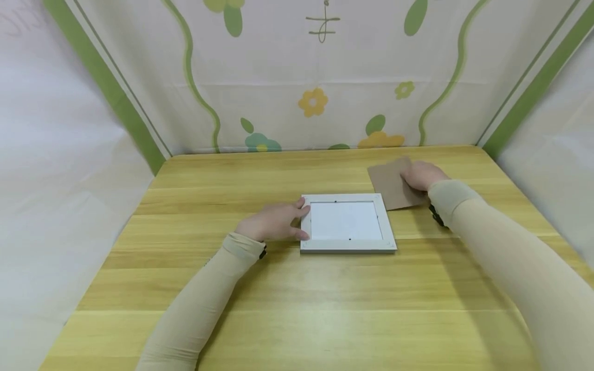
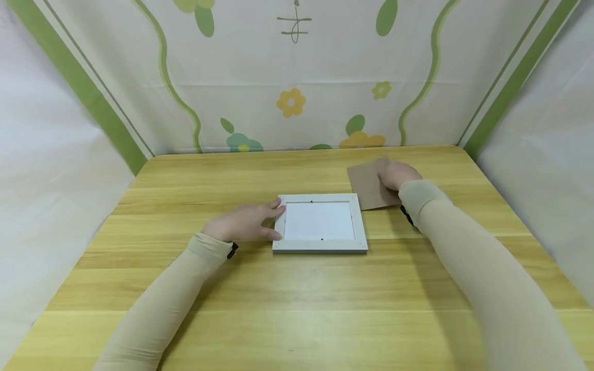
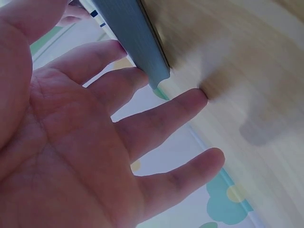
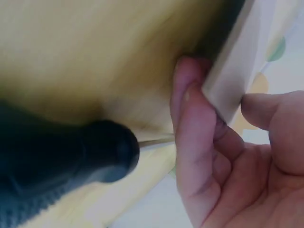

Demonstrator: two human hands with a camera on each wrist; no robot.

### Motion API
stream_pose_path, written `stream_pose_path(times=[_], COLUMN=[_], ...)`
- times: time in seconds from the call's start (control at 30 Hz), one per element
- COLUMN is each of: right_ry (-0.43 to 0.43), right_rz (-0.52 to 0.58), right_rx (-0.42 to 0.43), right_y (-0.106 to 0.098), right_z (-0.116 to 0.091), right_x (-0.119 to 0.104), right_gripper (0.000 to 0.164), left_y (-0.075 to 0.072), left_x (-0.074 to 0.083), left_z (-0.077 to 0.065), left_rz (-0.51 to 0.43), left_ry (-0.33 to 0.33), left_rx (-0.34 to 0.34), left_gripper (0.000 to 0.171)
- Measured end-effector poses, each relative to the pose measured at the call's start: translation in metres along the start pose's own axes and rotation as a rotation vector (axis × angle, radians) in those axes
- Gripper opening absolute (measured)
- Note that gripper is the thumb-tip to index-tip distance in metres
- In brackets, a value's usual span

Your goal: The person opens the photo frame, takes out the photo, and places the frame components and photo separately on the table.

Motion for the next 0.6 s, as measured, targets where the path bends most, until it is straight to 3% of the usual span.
stream_pose_path(times=[0.13,0.37,0.6], right_ry=[0.010,-0.026,-0.007], right_rz=[-0.006,-0.143,-0.102], right_rx=[-0.014,0.069,0.134], right_y=[0.0010,-0.0039,-0.0069], right_z=[-0.0008,-0.0022,-0.0046], right_x=[0.0030,0.0040,0.0076], right_gripper=[0.042,0.041,0.035], left_y=[0.0014,0.0013,-0.0001], left_x=[-0.0008,-0.0007,-0.0004], left_z=[0.0006,0.0014,0.0045], left_rz=[-0.006,-0.022,-0.027], left_ry=[-0.014,-0.034,-0.047], left_rx=[-0.008,-0.010,-0.003], left_gripper=[0.083,0.084,0.084])
Point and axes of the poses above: each hand's wrist, its own z-axis towards the middle knuckle, its own y-axis out of the palm, x = y × z, the point moved 6 cm from there along z, towards the middle knuckle, and after that the axes turned 3 degrees about -z, right-handed, at the moved point
